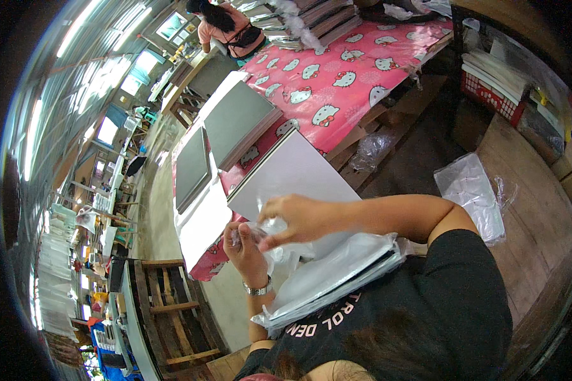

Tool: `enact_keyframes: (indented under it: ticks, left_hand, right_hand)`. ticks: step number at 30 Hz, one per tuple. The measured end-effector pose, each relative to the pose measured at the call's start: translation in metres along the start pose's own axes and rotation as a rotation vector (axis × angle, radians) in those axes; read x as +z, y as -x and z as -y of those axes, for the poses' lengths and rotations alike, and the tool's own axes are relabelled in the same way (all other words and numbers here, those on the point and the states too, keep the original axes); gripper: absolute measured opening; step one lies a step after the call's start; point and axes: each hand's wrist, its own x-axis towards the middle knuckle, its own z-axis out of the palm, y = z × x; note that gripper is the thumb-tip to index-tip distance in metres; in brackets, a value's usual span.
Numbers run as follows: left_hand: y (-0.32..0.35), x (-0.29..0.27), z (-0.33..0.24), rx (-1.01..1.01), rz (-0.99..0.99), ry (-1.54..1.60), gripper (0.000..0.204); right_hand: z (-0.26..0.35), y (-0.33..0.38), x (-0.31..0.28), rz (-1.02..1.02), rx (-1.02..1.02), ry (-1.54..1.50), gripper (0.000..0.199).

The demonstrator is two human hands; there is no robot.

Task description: The person places black folders into individual plastic bags and stacks them on a table.

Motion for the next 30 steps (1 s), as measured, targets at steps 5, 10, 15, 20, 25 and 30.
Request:
enact_keyframes:
  ticks: [5, 10, 15, 20, 25, 30]
  left_hand:
    - [0.003, 0.005, -0.014, 0.002, 0.151, -0.177, 0.019]
    - [0.005, 0.0, -0.02, -0.111, 0.182, 0.33, 0.023]
    - [0.015, -0.048, -0.02, -0.376, 0.085, 0.468, 0.031]
    - [0.008, -0.061, -0.016, -0.317, 0.16, 0.621, 0.023]
    - [0.032, -0.046, -0.014, -0.334, 0.329, 0.027, 0.035]
    - [0.017, -0.085, -0.048, -0.201, 0.017, 0.74, 0.036]
  right_hand:
    - [-0.005, -0.016, -0.021, -0.006, 0.216, -0.641, 0.018]
    - [0.005, 0.004, 0.004, 0.311, 0.523, -0.69, 0.017]
    - [0.007, 0.015, -0.019, 0.902, 0.182, -0.583, 0.014]
    - [-0.012, 0.015, -0.027, 0.489, 0.16, -0.248, 0.02]
    - [0.0, -0.014, -0.03, -0.004, 0.112, -0.82, 0.023]
    - [-0.005, 0.014, -0.019, 1.004, 0.482, -0.359, 0.017]
